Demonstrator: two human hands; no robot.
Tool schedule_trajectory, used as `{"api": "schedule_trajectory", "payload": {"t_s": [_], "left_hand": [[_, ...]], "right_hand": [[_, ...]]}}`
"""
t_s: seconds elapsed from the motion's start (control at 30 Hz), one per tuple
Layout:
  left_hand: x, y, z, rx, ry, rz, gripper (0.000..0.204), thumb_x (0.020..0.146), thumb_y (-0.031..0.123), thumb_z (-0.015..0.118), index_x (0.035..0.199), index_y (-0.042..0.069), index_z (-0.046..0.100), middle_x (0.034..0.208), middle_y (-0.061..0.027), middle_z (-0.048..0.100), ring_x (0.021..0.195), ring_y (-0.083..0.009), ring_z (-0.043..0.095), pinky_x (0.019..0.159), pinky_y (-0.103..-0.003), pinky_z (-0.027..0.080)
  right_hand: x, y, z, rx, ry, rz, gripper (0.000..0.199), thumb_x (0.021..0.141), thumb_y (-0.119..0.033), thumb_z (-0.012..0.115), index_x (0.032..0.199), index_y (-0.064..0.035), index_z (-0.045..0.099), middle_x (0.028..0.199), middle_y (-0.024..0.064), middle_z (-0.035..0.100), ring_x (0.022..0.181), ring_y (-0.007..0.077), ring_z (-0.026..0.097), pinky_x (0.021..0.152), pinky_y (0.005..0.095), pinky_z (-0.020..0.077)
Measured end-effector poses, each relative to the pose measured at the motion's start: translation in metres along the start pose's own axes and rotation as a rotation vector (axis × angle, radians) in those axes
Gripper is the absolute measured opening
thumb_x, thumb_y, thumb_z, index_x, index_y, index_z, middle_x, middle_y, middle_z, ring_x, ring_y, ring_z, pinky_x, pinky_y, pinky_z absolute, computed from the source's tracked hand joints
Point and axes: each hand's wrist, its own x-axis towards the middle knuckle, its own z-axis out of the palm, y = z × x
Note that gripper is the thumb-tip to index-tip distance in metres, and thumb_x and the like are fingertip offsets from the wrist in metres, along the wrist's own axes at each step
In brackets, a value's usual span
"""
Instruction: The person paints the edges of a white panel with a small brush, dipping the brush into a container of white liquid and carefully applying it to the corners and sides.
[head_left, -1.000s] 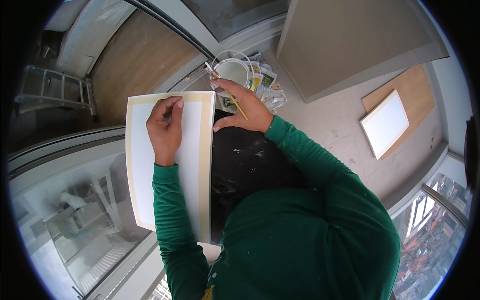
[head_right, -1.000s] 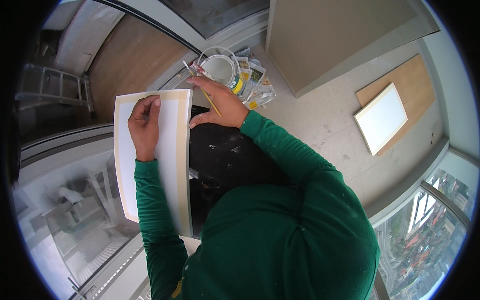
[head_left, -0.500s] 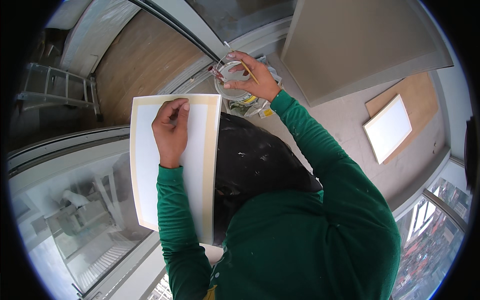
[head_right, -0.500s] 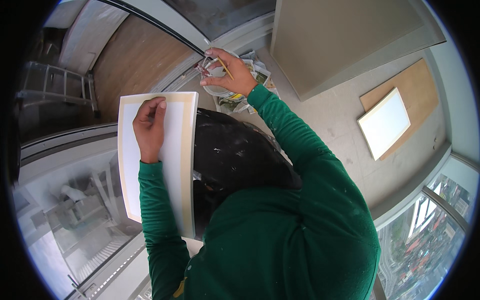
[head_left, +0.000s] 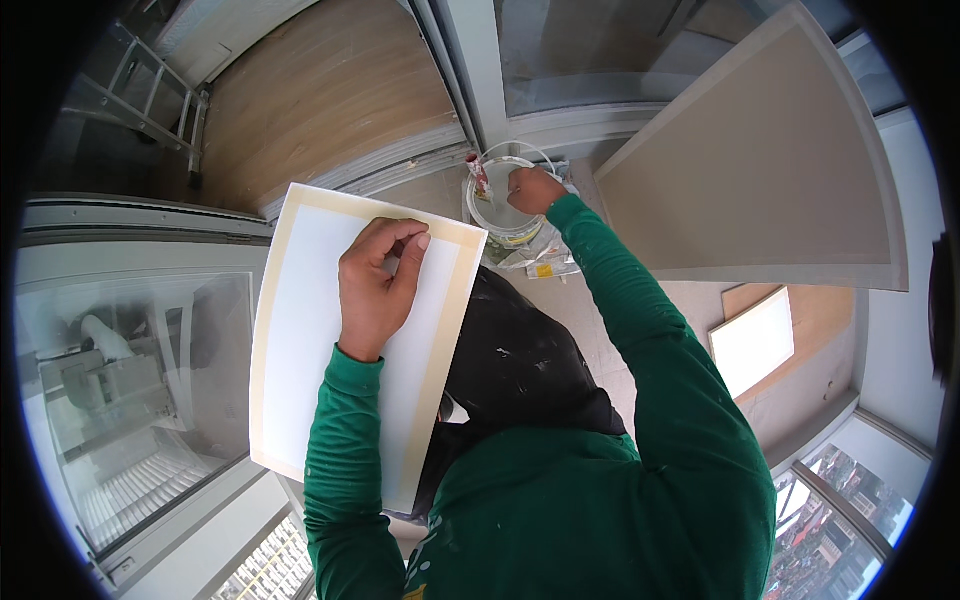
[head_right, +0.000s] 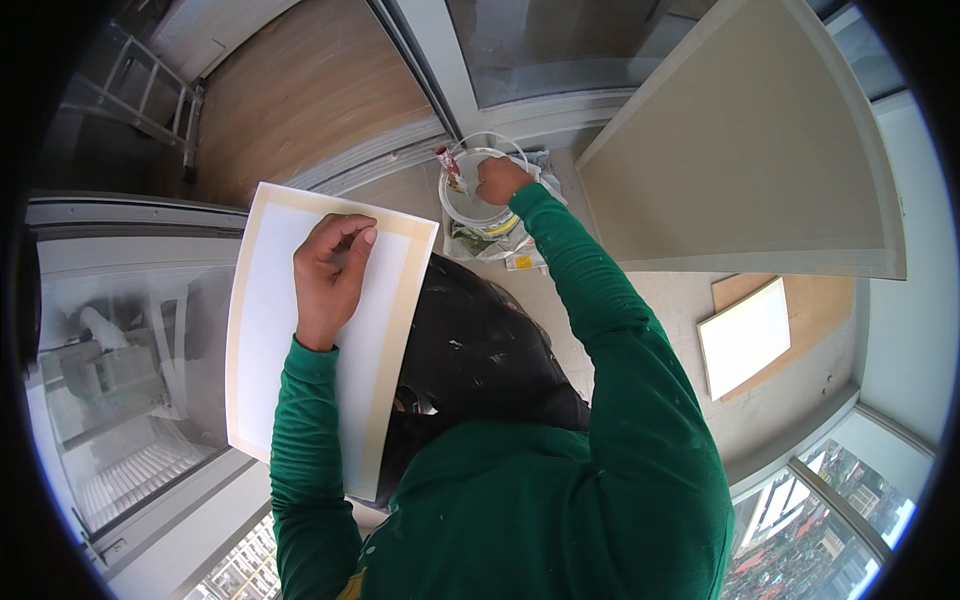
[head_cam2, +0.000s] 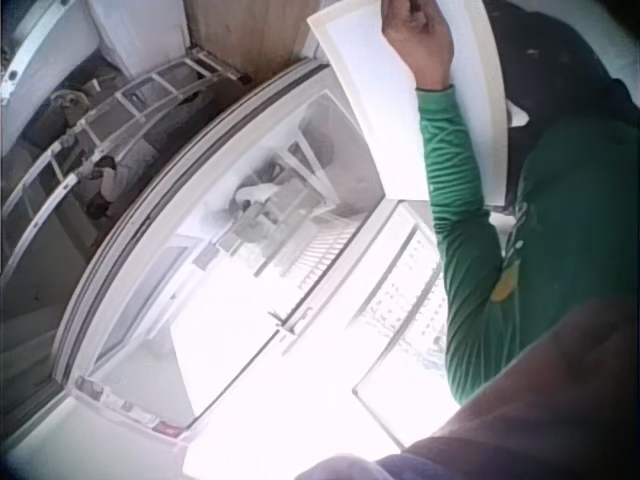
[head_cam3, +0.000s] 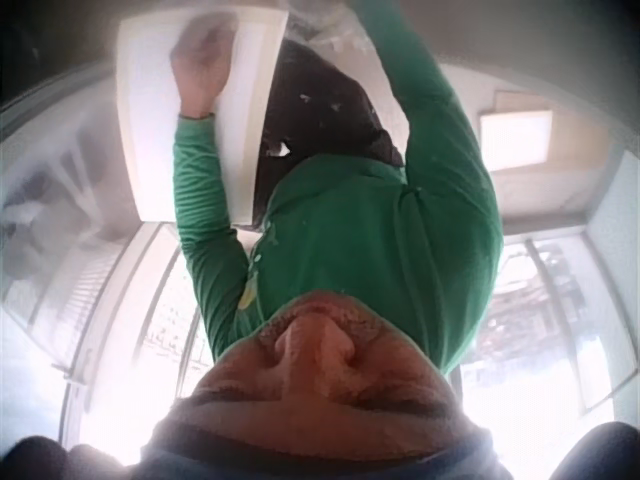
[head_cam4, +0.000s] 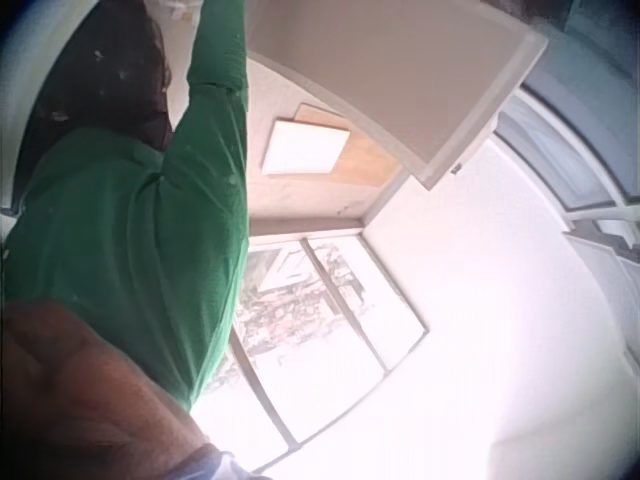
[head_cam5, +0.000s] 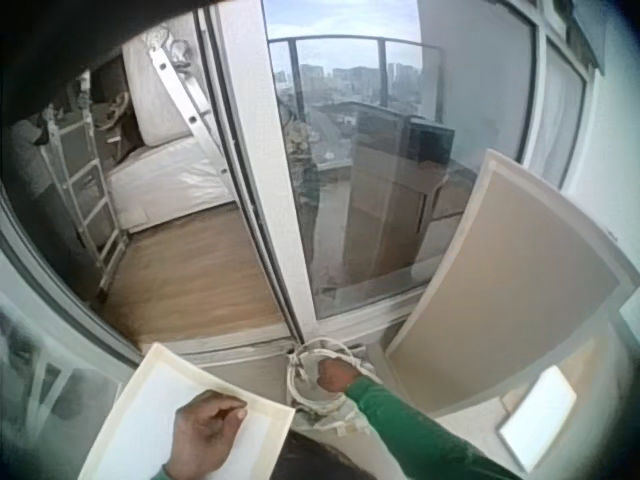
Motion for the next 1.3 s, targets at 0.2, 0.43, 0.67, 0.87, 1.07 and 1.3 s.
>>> {"api": "schedule_trajectory", "payload": {"t_s": [0.2, 0.43, 0.67, 0.87, 1.07, 1.3], "left_hand": [[-0.004, -0.003, -0.012, 0.019, 0.029, -0.017, 0.009, 0.096, 0.002, 0.074, 0.104, -0.002, 0.074, 0.094, -0.0121, 0.073, 0.076, -0.0232, 0.069, 0.074, -0.033, 0.056], [-0.012, -0.013, -0.023, 0.112, 0.039, -0.033, 0.010, 0.097, 0.002, 0.074, 0.105, -0.002, 0.074, 0.095, -0.0115, 0.072, 0.080, -0.0224, 0.070, 0.076, -0.032, 0.056], [-0.016, -0.016, -0.027, 0.114, 0.057, -0.025, 0.009, 0.096, 0.002, 0.074, 0.104, -0.002, 0.074, 0.093, -0.0121, 0.071, 0.078, -0.0242, 0.069, 0.074, -0.033, 0.056], [-0.018, -0.014, -0.027, 0.122, 0.067, -0.020, 0.010, 0.094, 0.001, 0.074, 0.104, -0.001, 0.074, 0.091, -0.0124, 0.071, 0.078, -0.0249, 0.069, 0.073, -0.034, 0.055], [-0.024, -0.011, -0.031, 0.142, 0.085, -0.014, 0.010, 0.094, 0.001, 0.074, 0.104, -0.001, 0.075, 0.092, -0.0128, 0.071, 0.080, -0.0260, 0.070, 0.074, -0.035, 0.055], [-0.033, -0.018, -0.035, 0.120, 0.132, -0.055, 0.009, 0.093, 0.002, 0.074, 0.101, 0.000, 0.075, 0.090, -0.0133, 0.072, 0.080, -0.0294, 0.071, 0.074, -0.038, 0.056]], "right_hand": [[0.059, 0.001, 0.018, -0.339, -0.377, 0.138, 0.039, 0.081, -0.020, 0.070, 0.112, 0.0030, 0.077, 0.116, 0.0248, 0.076, 0.105, 0.0400, 0.075, 0.095, 0.0479, 0.0595], [0.066, 0.010, 0.035, -0.216, -0.380, 0.242, 0.029, 0.083, -0.012, 0.066, 0.102, 0.0040, 0.080, 0.095, 0.0215, 0.079, 0.090, 0.0372, 0.078, 0.086, 0.0462, 0.0619], [0.073, 0.042, 0.074, -0.470, -0.341, 0.182, 0.050, 0.088, -0.034, 0.070, 0.124, 0.0002, 0.075, 0.124, 0.0254, 0.075, 0.116, 0.0384, 0.073, 0.101, 0.0463, 0.0577], [0.080, 0.069, 0.086, -0.488, -0.380, 0.074, 0.032, 0.080, -0.014, 0.072, 0.106, 0.0023, 0.081, 0.117, 0.0271, 0.076, 0.113, 0.0427, 0.072, 0.102, 0.0472, 0.0562], [0.075, 0.066, 0.086, -0.545, -0.408, 0.043, 0.033, 0.079, -0.017, 0.074, 0.104, 0.0032, 0.081, 0.111, 0.0250, 0.077, 0.107, 0.0415, 0.074, 0.099, 0.0482, 0.0571], [0.036, 0.023, 0.035, -0.336, -0.140, 0.088, 0.025, 0.081, -0.024, 0.081, 0.096, -0.0044, 0.082, 0.101, 0.0194, 0.080, 0.097, 0.0356, 0.078, 0.088, 0.0462, 0.0610]]}}
